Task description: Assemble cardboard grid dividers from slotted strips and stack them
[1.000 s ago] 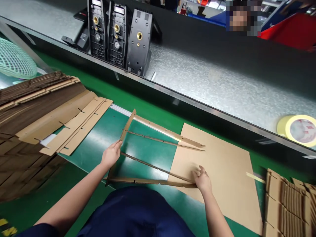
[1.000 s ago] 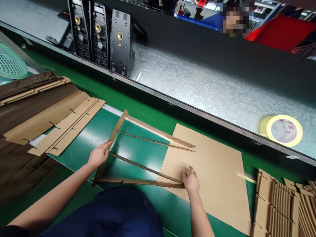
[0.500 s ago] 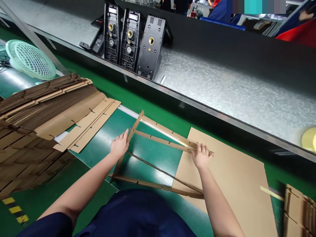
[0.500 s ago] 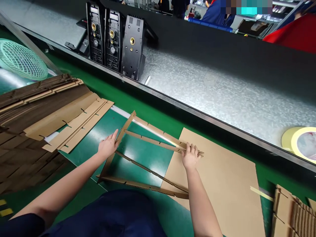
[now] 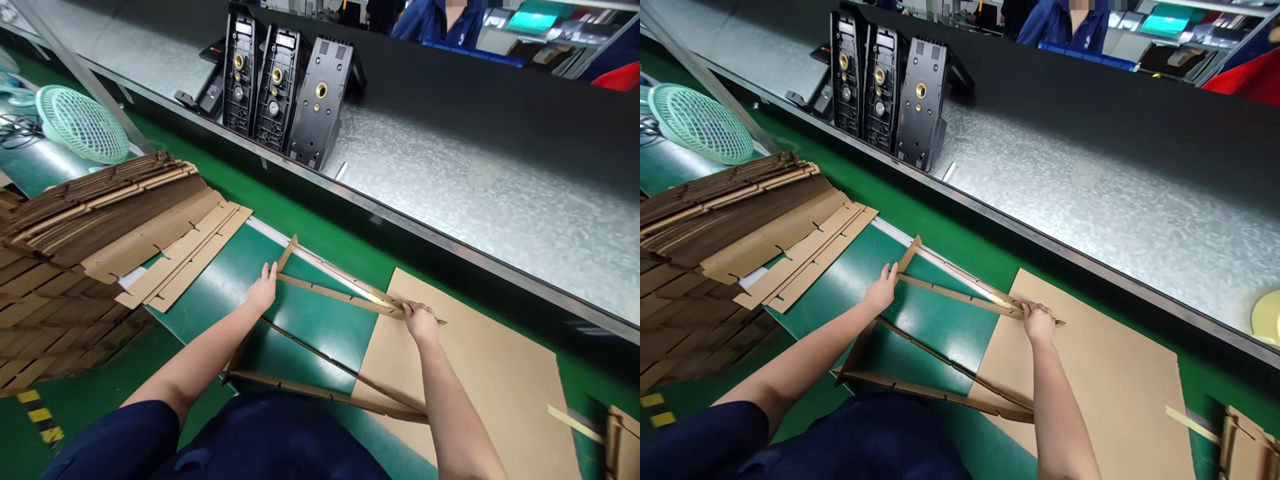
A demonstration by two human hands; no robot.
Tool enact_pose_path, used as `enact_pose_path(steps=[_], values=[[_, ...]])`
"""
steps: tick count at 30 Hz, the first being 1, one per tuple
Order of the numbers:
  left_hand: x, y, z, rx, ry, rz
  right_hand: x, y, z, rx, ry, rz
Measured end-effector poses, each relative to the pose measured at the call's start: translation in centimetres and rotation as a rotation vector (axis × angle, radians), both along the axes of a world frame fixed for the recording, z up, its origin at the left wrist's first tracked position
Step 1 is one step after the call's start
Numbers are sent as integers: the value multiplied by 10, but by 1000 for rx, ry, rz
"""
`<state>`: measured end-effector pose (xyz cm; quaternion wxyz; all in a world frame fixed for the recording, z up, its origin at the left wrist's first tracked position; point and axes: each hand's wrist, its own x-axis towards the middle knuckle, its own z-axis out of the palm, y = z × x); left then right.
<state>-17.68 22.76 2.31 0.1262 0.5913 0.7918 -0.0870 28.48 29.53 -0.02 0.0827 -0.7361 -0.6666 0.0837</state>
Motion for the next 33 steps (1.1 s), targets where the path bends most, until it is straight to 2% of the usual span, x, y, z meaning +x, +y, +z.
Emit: enact_pose_path(steps=[2, 6, 12, 14, 16, 21, 24, 26, 29, 33], values=[[0, 0, 2, 10, 2, -17, 4, 8, 0, 50, 17, 42], [0, -4, 4, 59, 0, -55, 6, 17, 2, 309, 39, 90], [-2, -13, 9, 158, 17, -60, 4, 28, 9, 530, 135, 48], [-3, -15, 11, 163, 29, -60, 4, 35, 7, 506, 178, 26], [-3, -17, 11, 136, 49, -54, 4, 44, 1, 405, 206, 1], [4, -23, -1, 86, 60, -49, -8, 48, -11, 228, 182, -62], [5, -25, -10, 119, 37, -41, -19, 25, -6, 186, 123, -116], [4, -25, -14, 139, 17, -42, -24, -3, 0, 197, 79, -131], [3, -24, -16, 154, -22, -52, -24, -62, 6, 171, -17, -109], [4, -26, -8, 243, -40, -45, -13, -158, 0, 95, -112, -118]])
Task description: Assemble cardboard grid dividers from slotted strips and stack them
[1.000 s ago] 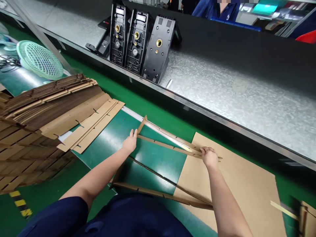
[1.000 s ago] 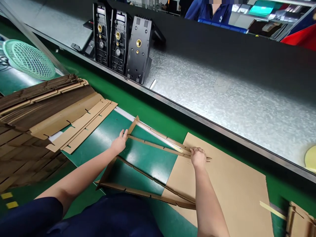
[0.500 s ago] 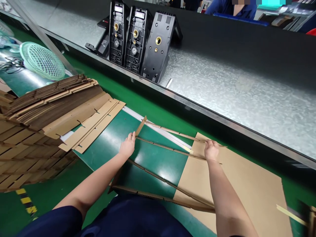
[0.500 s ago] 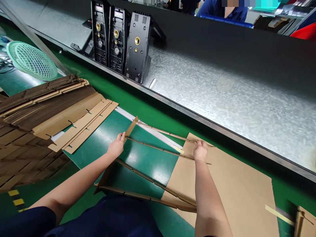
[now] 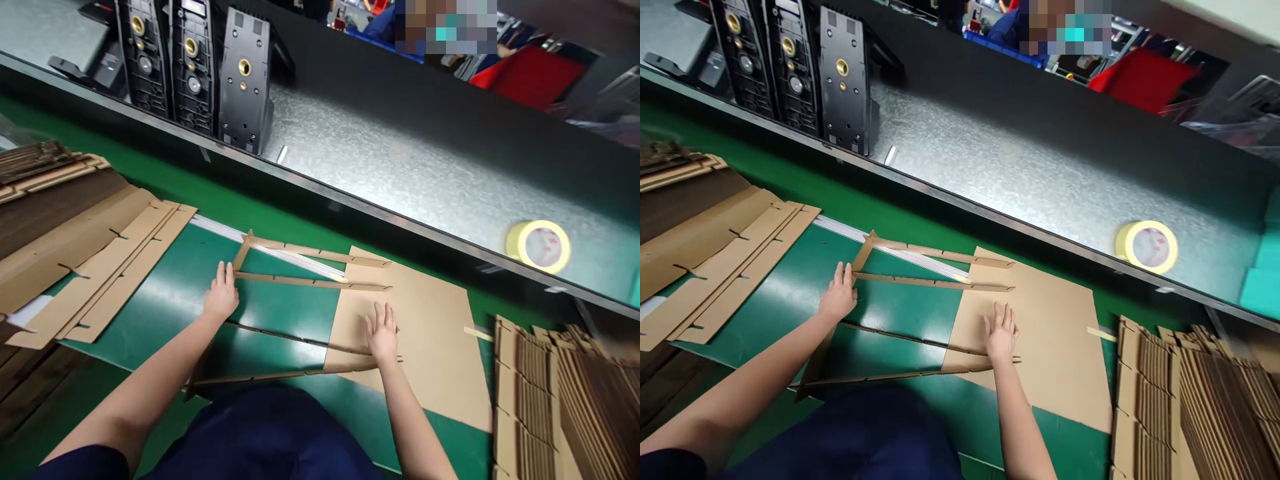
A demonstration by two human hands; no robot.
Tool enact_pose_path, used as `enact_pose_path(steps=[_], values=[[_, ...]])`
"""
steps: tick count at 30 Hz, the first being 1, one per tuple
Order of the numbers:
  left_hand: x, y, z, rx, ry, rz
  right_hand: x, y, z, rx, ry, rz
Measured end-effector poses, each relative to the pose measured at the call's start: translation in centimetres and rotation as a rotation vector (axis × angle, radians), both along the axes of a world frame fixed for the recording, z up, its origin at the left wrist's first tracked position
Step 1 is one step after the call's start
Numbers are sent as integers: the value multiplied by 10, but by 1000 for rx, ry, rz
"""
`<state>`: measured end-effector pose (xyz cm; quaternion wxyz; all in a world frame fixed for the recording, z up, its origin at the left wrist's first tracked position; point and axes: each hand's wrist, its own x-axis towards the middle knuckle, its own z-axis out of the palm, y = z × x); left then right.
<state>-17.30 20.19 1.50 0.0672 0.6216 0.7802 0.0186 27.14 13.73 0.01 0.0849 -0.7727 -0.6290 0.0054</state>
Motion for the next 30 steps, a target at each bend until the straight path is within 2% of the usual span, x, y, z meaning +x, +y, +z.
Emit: enact_pose_path(steps=[4, 7, 10, 12, 15, 18, 22, 24, 27, 30], values=[[1, -21, 15, 213, 34, -41, 6, -76, -8, -41, 38, 27], [2, -59, 22, 290, 4, -149, 2, -105, -5, -126, 22, 55], [4, -109, 19, 278, -67, -334, -6, -114, 6, -232, -1, 50], [10, -139, 12, 210, -122, -555, -9, -112, 14, -306, -5, 80], [25, -165, -1, 37, -158, -835, -9, -103, 24, -411, -31, 140], [40, -171, -9, -133, -146, -893, -5, -83, 27, -401, -63, 130], [43, -168, -12, -194, -132, -880, -1, -56, 20, -144, -105, -2], [41, -167, -13, -185, -123, -873, -3, -52, 16, -22, -90, -85], [40, -167, -15, -151, -110, -850, -11, -65, 11, 88, 6, -116], [43, -164, -17, -125, -118, -815, -27, -99, 7, 138, 92, -19]])
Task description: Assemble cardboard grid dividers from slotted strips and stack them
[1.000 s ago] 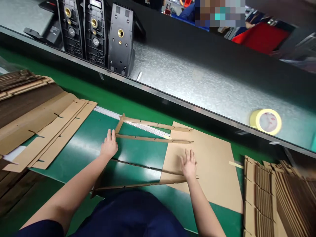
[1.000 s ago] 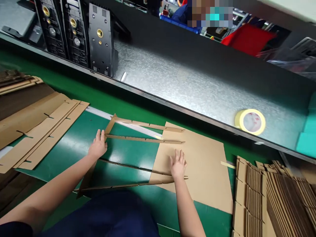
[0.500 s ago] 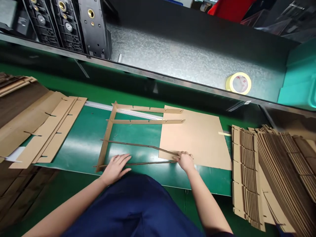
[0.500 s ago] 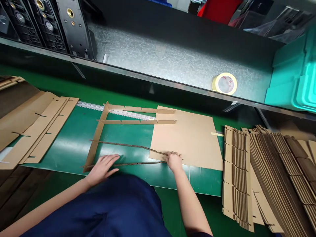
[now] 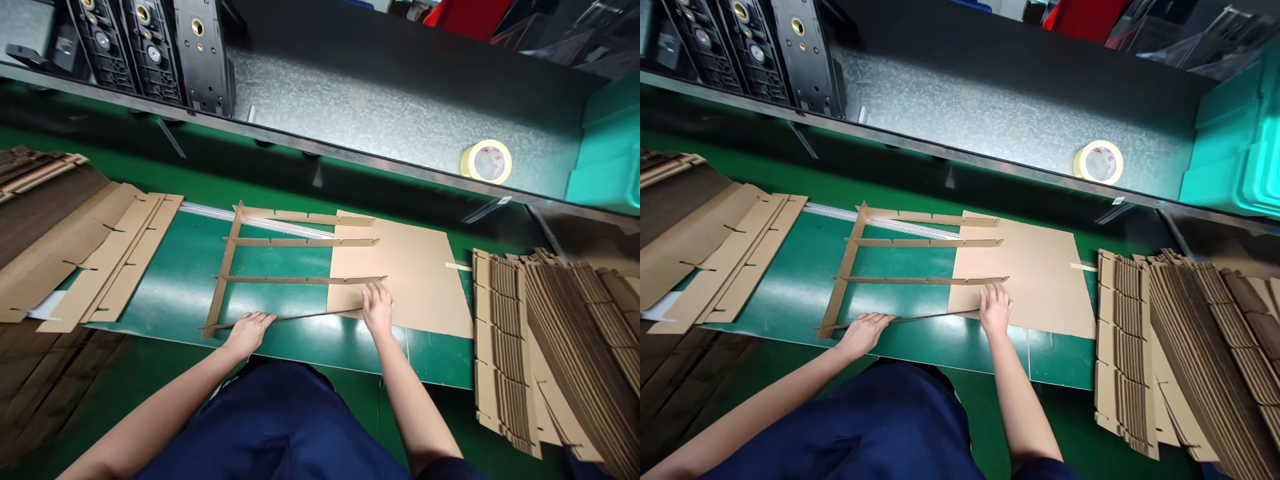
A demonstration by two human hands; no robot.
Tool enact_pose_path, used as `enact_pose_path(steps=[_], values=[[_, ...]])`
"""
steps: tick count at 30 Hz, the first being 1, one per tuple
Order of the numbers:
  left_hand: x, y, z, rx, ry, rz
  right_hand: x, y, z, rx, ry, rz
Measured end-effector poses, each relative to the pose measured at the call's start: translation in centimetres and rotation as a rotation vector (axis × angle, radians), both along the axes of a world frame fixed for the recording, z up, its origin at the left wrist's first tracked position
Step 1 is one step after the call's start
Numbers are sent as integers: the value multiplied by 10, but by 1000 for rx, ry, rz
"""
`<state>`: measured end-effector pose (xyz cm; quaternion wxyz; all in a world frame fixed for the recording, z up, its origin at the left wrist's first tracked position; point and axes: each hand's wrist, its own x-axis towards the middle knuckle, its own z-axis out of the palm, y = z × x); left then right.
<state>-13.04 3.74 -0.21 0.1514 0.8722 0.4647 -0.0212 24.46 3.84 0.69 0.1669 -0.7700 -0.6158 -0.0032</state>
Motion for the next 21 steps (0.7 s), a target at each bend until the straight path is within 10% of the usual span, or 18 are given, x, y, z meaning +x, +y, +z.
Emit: enact_pose_path(steps=[6, 21], values=[[6, 6, 7, -46, 23, 4, -38, -56, -15, -95, -68, 65], [6, 11, 17, -152, -40, -115, -62, -63, -2, -198, -259, -127]])
